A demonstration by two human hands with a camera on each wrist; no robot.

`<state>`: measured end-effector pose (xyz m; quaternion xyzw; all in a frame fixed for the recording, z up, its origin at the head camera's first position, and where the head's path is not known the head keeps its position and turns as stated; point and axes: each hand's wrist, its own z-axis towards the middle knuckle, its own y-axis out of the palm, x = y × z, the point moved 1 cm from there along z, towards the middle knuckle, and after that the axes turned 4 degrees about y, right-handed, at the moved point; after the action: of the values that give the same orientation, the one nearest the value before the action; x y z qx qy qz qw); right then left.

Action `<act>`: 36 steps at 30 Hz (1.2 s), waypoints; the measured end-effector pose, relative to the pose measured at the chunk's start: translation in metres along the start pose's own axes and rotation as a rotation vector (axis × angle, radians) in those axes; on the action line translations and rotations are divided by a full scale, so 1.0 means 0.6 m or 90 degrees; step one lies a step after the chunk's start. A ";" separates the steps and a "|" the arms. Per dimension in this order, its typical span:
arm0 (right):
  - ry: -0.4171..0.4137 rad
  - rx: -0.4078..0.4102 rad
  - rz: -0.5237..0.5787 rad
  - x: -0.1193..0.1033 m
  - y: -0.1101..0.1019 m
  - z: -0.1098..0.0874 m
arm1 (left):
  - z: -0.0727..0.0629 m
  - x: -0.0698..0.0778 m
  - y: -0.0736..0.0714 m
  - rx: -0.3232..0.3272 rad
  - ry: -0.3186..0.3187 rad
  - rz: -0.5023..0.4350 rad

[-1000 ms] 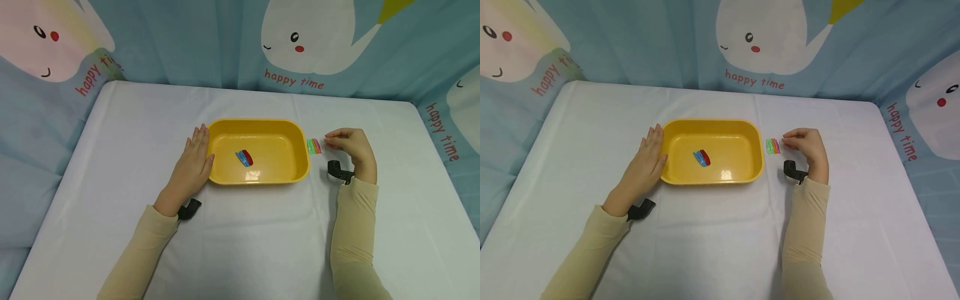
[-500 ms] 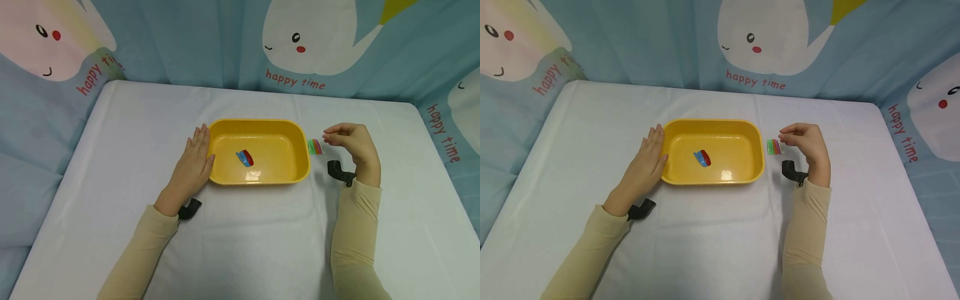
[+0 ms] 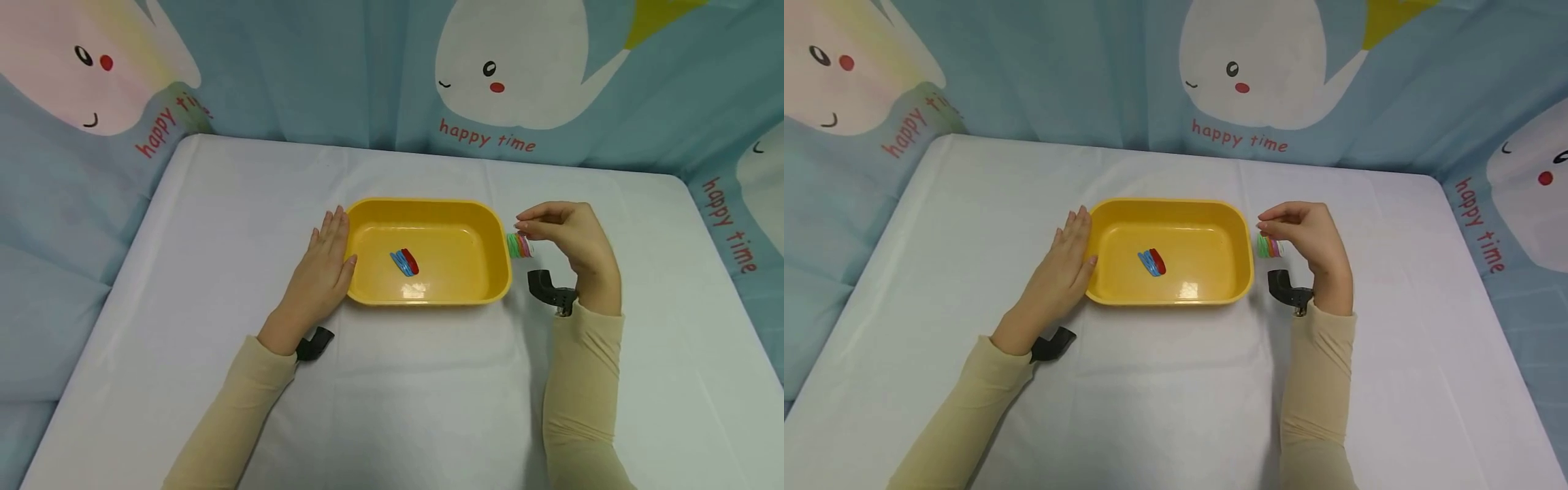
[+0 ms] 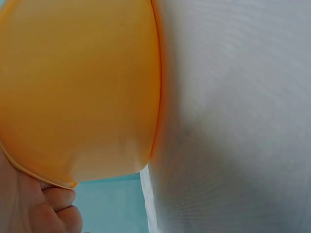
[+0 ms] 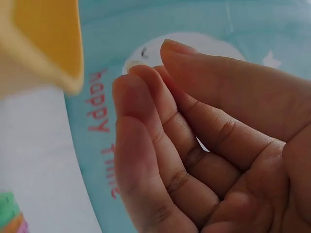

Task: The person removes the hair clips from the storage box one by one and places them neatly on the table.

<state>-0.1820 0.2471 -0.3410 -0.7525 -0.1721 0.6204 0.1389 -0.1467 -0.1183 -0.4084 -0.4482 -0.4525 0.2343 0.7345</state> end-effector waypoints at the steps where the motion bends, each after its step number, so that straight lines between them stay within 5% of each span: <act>1: -0.004 -0.007 0.001 -0.003 0.004 0.000 | 0.000 0.000 0.000 0.000 0.000 0.000; 18: -0.030 -0.136 -0.016 -0.059 0.092 0.026 | 0.001 0.003 0.000 0.005 0.003 -0.001; 36: -0.023 -0.286 -0.053 -0.060 0.174 0.071 | 0.000 0.003 0.000 -0.001 -0.004 0.010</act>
<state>-0.2209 0.1374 -0.3613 -0.7453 -0.3395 0.5737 -0.0099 -0.1461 -0.1170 -0.4079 -0.4514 -0.4515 0.2409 0.7310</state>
